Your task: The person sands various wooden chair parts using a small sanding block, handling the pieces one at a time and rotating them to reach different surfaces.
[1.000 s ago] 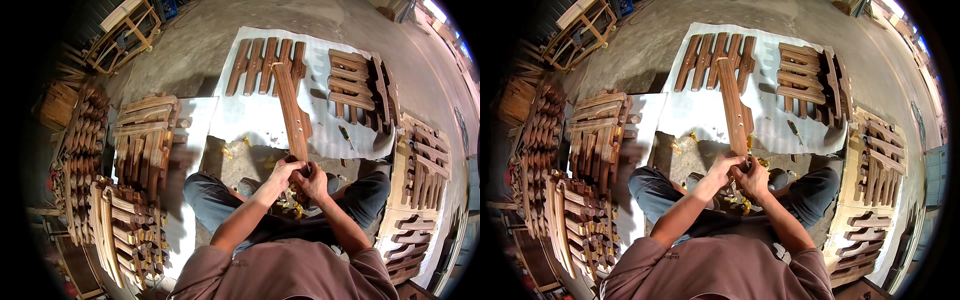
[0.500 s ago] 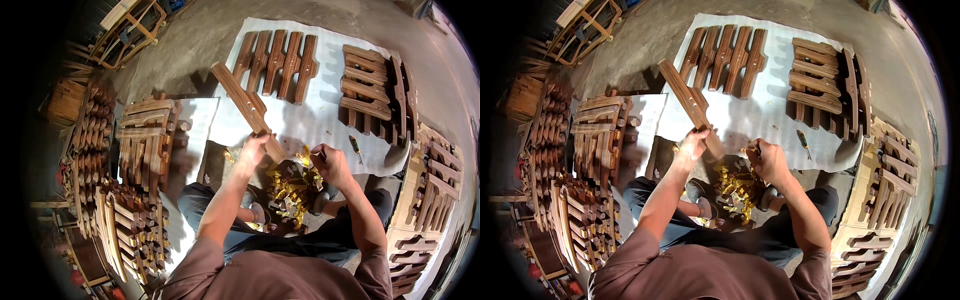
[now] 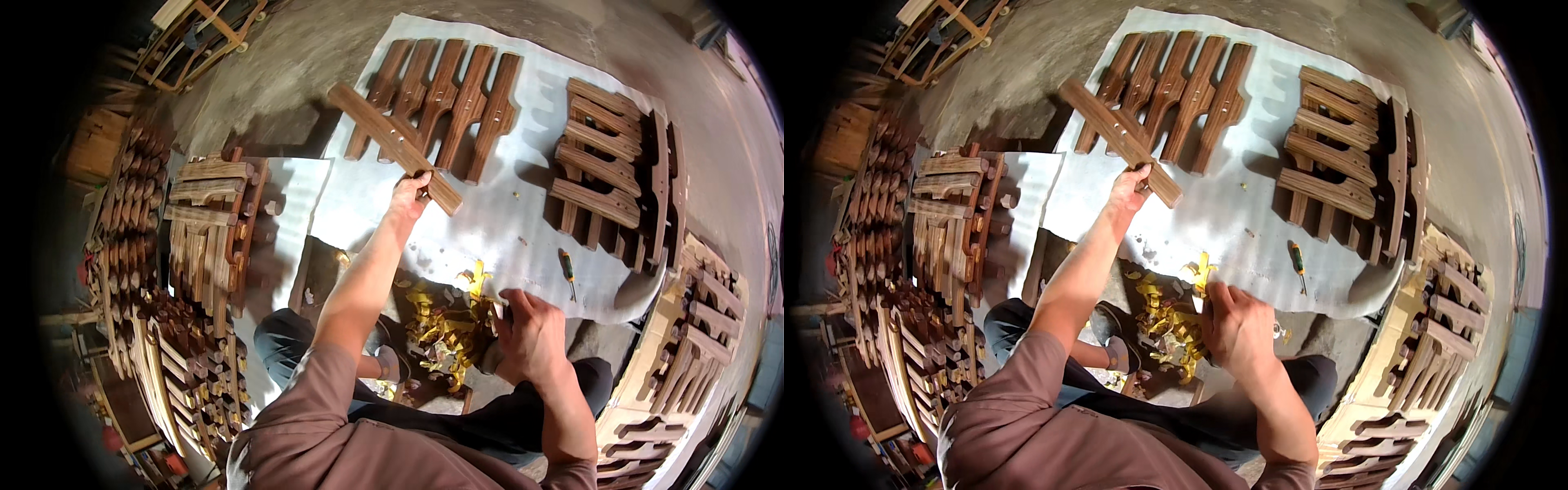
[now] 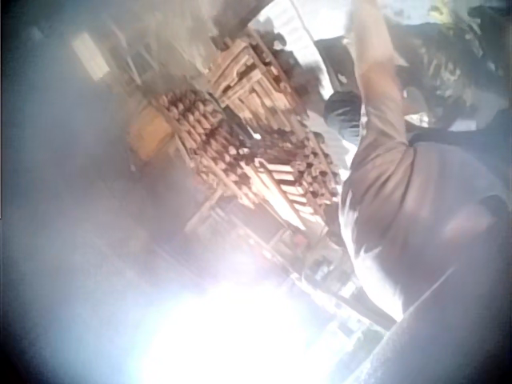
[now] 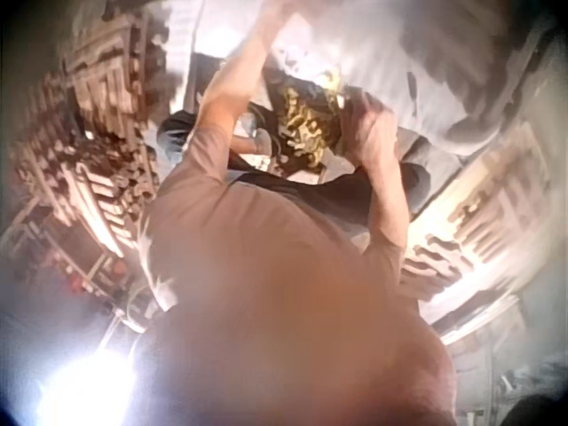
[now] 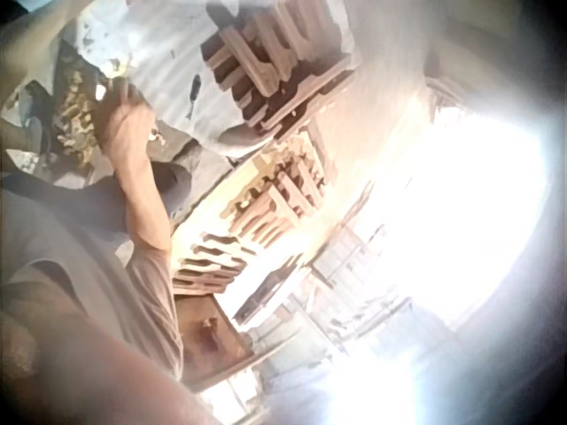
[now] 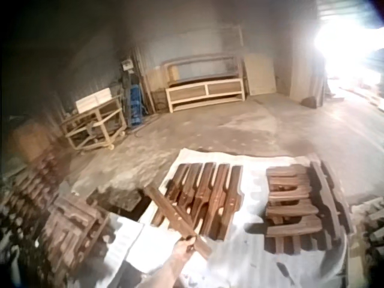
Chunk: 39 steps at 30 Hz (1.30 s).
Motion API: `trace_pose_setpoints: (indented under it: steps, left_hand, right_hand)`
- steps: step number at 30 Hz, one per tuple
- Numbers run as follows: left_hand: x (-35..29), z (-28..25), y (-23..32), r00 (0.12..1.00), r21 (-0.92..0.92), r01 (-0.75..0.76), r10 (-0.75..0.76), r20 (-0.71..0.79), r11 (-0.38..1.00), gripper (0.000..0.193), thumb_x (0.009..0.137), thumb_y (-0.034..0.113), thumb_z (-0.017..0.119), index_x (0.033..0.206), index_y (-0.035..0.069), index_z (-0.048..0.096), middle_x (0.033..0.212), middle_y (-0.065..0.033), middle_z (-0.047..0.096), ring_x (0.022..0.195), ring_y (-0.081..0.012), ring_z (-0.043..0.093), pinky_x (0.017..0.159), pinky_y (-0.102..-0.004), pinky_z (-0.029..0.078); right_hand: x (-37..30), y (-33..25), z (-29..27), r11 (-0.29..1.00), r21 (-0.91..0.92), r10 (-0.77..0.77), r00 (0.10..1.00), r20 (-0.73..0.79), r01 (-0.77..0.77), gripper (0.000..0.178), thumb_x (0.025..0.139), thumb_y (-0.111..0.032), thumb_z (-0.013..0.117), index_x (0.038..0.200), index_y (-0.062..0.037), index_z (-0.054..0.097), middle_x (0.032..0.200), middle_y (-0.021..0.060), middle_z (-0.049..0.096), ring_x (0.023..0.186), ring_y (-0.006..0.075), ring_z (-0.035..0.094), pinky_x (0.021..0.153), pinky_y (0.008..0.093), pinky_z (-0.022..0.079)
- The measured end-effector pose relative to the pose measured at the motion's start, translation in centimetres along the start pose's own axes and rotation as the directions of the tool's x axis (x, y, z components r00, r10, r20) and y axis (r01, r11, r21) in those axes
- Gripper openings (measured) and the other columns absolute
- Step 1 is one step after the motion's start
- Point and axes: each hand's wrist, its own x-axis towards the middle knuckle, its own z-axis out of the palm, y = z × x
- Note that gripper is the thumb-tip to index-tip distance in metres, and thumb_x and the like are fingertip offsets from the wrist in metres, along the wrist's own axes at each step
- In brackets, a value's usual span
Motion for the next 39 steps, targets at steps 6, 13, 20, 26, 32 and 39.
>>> trace_pose_setpoints:
  steps: [6,13,20,26,32,39]
  left_hand:
    - [5.9,1.9,-2.5,0.999,-0.217,-0.030,0.036,0.025,0.976,0.049,0.079,-0.010,0.071,0.118,0.012,0.053,0.108,-0.0057,0.061,0.103,-0.0230,0.059,0.087,-0.0483,0.050]
    - [11.4,7.2,-5.2,0.987,-0.414,-0.132,0.083,-0.135,0.900,0.063,0.078,-0.013,0.071,0.128,0.016,0.045,0.117,-0.0050,0.057,0.105,-0.0231,0.057,0.089,-0.0502,0.048]
    - [9.1,11.5,-4.7,0.978,-0.359,0.030,-0.101,-0.181,0.933,0.034,0.088,0.010,0.069,0.119,0.009,0.054,0.111,-0.0066,0.060,0.102,-0.0222,0.060,0.085,-0.0481,0.054]
    - [4.4,8.2,0.4,0.981,0.591,0.051,-0.153,0.123,0.805,0.023,0.078,0.014,0.075,0.093,-0.001,0.066,0.091,-0.0147,0.070,0.068,-0.0238,0.071,0.056,-0.0356,0.059]
    - [-4.7,-14.8,17.1,0.712,0.961,0.031,0.669,-0.213,0.274,0.014,0.075,0.015,0.067,0.086,0.007,0.073,0.085,-0.0127,0.072,0.081,-0.0251,0.072,0.071,-0.0372,0.058]
    - [-6.1,-14.5,25.2,0.544,0.903,0.420,0.771,-0.332,0.093,0.042,0.086,0.040,0.069,0.113,0.008,0.060,0.099,-0.0092,0.065,0.085,-0.0204,0.065,0.059,-0.0359,0.055]
  right_hand:
    - [0.2,-0.8,-0.4,0.994,0.100,-0.037,0.999,-0.036,0.040,0.020,0.075,-0.002,0.073,0.091,-0.0035,0.063,0.070,0.0113,0.062,0.058,0.0275,0.062,0.054,0.0345,0.049]
    - [0.6,-0.4,-0.6,0.994,0.105,0.020,0.998,-0.052,-0.014,0.018,0.075,-0.001,0.073,0.090,-0.0026,0.064,0.069,0.0109,0.062,0.056,0.0247,0.060,0.052,0.0327,0.047]
    - [0.9,0.0,-0.2,0.984,0.149,0.106,0.992,-0.065,-0.096,0.017,0.080,-0.002,0.069,0.096,-0.0011,0.066,0.072,0.0150,0.063,0.057,0.0261,0.060,0.055,0.0331,0.047]
    - [0.6,0.8,0.7,0.986,-0.161,0.048,0.998,0.052,-0.039,0.017,0.093,-0.005,0.058,0.108,-0.0025,0.064,0.079,0.0203,0.066,0.070,0.0365,0.064,0.065,0.0403,0.049]
    - [-1.7,-0.4,4.4,0.910,-0.412,0.108,0.930,0.353,0.050,0.022,0.089,-0.027,0.065,0.096,-0.0069,0.062,0.071,0.0145,0.067,0.068,0.0392,0.065,0.061,0.0482,0.049]
    - [-3.8,3.4,5.3,0.904,-0.424,0.213,0.915,0.343,-0.052,0.015,0.085,-0.023,0.063,0.092,-0.0094,0.062,0.074,0.0103,0.063,0.067,0.0317,0.064,0.057,0.0413,0.049]
